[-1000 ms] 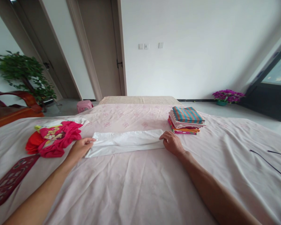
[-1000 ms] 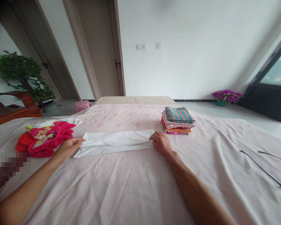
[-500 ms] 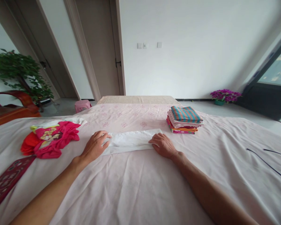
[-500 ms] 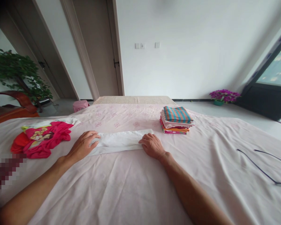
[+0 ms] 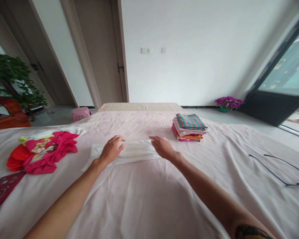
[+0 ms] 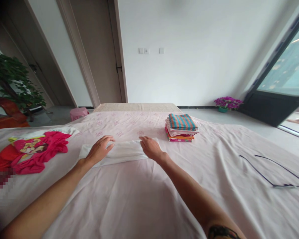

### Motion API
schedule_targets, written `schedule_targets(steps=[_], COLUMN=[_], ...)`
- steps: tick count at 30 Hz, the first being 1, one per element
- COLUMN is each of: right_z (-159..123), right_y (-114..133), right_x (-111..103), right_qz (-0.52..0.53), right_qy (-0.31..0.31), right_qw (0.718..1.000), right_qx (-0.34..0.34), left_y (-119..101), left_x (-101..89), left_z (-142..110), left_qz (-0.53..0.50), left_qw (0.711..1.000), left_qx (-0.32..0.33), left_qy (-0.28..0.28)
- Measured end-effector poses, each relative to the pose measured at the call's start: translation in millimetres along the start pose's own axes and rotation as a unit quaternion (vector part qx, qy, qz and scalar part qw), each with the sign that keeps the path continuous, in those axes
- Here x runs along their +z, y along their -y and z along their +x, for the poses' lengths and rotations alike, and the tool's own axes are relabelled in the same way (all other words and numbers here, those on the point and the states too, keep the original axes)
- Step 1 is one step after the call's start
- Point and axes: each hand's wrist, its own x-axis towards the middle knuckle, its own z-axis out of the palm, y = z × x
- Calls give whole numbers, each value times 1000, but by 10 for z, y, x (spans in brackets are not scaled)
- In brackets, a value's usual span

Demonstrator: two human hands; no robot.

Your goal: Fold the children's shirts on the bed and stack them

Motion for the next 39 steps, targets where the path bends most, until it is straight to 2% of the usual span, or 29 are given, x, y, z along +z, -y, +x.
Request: schedule_targets(steps=[2,4,6,8,10,14,18,26,29,32,34,36,39], right_z=[155,239,249,208,144,21,-56,-83,-78,-74,-73,-70,-63], right_y=[131,202,191,97,-58,-394,-587,-636,-643,-665,-680,-688,-683], right_x=[173,381,558,652,653,518,426,428,432,447,459,468,471], right_qz=[-24,-47,-65,-78,-92,-136,-159,-164,-162,-160,-158,-156,-158], right_qy=[36,70,110,134,136,112,99,93,97,92,86,85,90], right_qw=[999,996,992,988,986,981,974,969,968,969,971,971,969], right_qx=[-34,-26,-14,5,34,87,126,160,165,162,158,157,165], left_y=[-56,-57,-11,60,134,256,404,761,793,752,694,622,499], left_x=[158,301,392,421,403,322,234,21,-43,-126,-194,-247,-234], left_z=[22,-16,-93,-177,-245,-334,-449,-694,-753,-809,-829,-823,-780], left_qz=[-2,24,52,72,87,107,136,159,176,180,188,184,128], left_qw=[999,995,990,988,987,983,975,942,925,904,906,930,968], left_qx=[16,-4,-32,-46,-56,-84,-136,-280,-331,-388,-371,-292,-169], left_qy=[43,95,125,130,126,120,110,94,59,-15,-83,-130,-133])
